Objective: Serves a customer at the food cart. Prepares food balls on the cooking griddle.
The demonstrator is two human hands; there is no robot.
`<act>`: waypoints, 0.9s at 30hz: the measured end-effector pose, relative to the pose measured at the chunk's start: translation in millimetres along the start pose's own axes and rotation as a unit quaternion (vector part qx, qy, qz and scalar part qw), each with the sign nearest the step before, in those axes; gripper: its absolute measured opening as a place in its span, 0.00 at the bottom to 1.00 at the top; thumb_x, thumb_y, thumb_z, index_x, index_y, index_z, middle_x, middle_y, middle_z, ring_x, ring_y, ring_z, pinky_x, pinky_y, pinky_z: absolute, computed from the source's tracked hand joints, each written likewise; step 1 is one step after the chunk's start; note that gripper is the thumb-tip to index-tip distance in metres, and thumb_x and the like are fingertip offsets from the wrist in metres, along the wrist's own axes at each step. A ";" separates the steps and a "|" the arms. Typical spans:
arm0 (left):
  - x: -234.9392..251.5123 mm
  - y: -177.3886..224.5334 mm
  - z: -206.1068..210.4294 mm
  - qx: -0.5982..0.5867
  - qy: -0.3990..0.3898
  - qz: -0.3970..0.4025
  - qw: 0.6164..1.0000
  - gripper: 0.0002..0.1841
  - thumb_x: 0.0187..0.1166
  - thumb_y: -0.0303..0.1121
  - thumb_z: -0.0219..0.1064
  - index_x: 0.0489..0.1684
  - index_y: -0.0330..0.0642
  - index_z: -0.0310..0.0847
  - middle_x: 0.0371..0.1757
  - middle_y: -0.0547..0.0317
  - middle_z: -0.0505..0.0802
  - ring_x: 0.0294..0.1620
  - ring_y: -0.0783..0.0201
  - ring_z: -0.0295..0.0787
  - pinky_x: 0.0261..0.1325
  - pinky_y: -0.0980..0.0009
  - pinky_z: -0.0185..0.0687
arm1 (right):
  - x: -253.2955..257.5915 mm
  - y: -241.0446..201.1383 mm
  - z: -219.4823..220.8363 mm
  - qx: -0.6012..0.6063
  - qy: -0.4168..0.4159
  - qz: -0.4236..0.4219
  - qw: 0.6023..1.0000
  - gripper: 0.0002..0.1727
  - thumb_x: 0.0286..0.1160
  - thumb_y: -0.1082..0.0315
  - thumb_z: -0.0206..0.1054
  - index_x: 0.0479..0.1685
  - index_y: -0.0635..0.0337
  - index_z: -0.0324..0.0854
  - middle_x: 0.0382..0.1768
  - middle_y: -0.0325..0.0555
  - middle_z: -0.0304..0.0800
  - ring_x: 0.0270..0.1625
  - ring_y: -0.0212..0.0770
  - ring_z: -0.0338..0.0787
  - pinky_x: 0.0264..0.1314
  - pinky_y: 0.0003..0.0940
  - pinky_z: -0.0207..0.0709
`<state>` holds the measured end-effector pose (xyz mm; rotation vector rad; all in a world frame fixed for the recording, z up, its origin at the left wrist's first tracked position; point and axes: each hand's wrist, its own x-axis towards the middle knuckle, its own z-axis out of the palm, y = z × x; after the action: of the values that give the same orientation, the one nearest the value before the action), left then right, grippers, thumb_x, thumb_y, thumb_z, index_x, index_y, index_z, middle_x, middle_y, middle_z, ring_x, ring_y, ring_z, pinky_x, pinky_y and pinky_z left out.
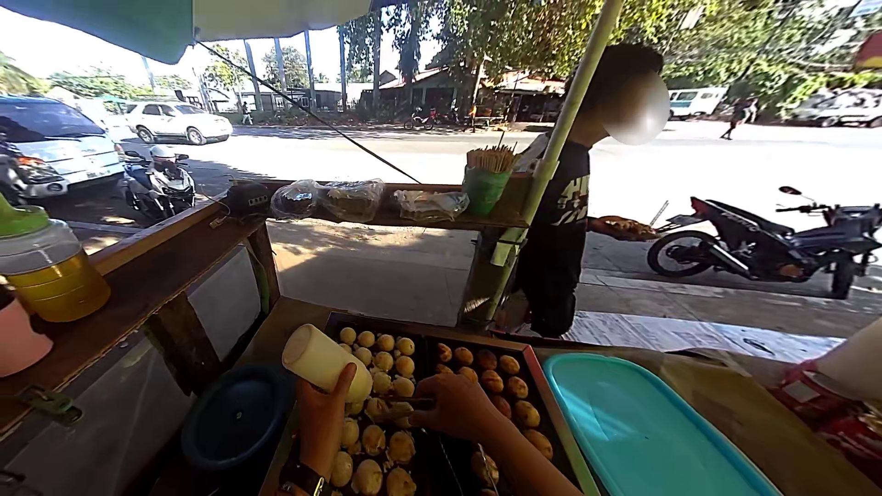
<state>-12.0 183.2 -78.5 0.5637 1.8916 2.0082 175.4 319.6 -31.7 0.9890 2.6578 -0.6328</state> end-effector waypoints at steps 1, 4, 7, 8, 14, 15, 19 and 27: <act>0.9 0.0 0.2 0.002 -0.010 0.000 1.000 0.52 0.60 0.43 0.87 0.83 0.32 0.56 0.65 0.42 0.86 0.64 0.60 0.87 0.67 0.63 0.85 | -4.4 -0.1 -8.0 0.001 0.000 -0.006 1.000 0.31 0.71 0.32 0.69 0.58 0.46 0.91 0.54 0.49 0.94 0.61 0.54 0.90 0.66 0.65 0.75; -1.0 3.1 -2.0 0.001 -0.047 -0.010 0.999 0.52 0.59 0.44 0.87 0.83 0.33 0.56 0.66 0.44 0.86 0.65 0.60 0.88 0.66 0.64 0.87 | -19.2 7.6 -29.3 0.024 0.001 -0.007 1.000 0.32 0.69 0.31 0.71 0.58 0.45 0.91 0.49 0.48 0.95 0.54 0.51 0.91 0.62 0.63 0.77; -4.0 5.6 -3.8 0.005 -0.058 -0.024 0.998 0.53 0.60 0.45 0.87 0.84 0.34 0.55 0.67 0.44 0.85 0.65 0.60 0.87 0.67 0.63 0.86 | -12.3 18.6 -25.6 0.054 -0.021 0.000 0.998 0.32 0.76 0.32 0.65 0.58 0.50 0.90 0.51 0.50 0.93 0.57 0.53 0.90 0.64 0.63 0.77; -4.5 6.1 -3.5 0.004 -0.058 -0.026 0.998 0.53 0.60 0.45 0.87 0.85 0.34 0.54 0.68 0.43 0.85 0.66 0.59 0.87 0.67 0.62 0.87 | -6.8 20.1 -21.1 0.072 -0.039 0.000 0.997 0.32 0.78 0.34 0.64 0.59 0.53 0.90 0.54 0.53 0.92 0.60 0.54 0.89 0.67 0.64 0.75; -2.3 4.3 -7.9 -0.026 -0.037 -0.021 0.999 0.50 0.62 0.42 0.86 0.83 0.35 0.56 0.64 0.43 0.86 0.61 0.59 0.90 0.61 0.61 0.90 | 4.1 29.2 -4.8 0.162 -0.035 -0.009 0.986 0.29 0.80 0.37 0.65 0.54 0.55 0.91 0.50 0.52 0.91 0.55 0.48 0.88 0.62 0.55 0.77; -0.7 4.4 -10.7 -0.030 -0.031 -0.018 0.999 0.49 0.62 0.41 0.86 0.82 0.34 0.57 0.63 0.44 0.87 0.60 0.59 0.90 0.61 0.62 0.90 | 4.5 32.5 -3.1 0.174 -0.019 -0.011 0.984 0.29 0.80 0.37 0.65 0.53 0.54 0.91 0.49 0.51 0.91 0.53 0.47 0.88 0.61 0.54 0.78; 2.7 5.5 -19.9 -0.041 -0.008 -0.033 0.999 0.46 0.65 0.38 0.85 0.82 0.35 0.58 0.63 0.42 0.86 0.58 0.57 0.91 0.56 0.59 0.93 | 8.8 33.7 11.6 0.194 0.005 0.001 0.981 0.28 0.78 0.37 0.67 0.57 0.52 0.91 0.49 0.48 0.91 0.54 0.46 0.88 0.62 0.55 0.78; -9.9 12.9 -28.8 -0.047 -0.005 -0.049 0.998 0.47 0.62 0.38 0.86 0.82 0.36 0.59 0.63 0.43 0.86 0.59 0.57 0.91 0.57 0.59 0.93 | -7.8 16.5 23.9 0.100 0.051 -0.022 0.993 0.29 0.74 0.36 0.68 0.64 0.46 0.89 0.47 0.45 0.92 0.48 0.47 0.89 0.57 0.55 0.81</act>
<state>-17.1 152.4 -67.5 0.4466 1.7730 2.0138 193.7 315.1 -55.0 1.0418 2.7532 -0.8965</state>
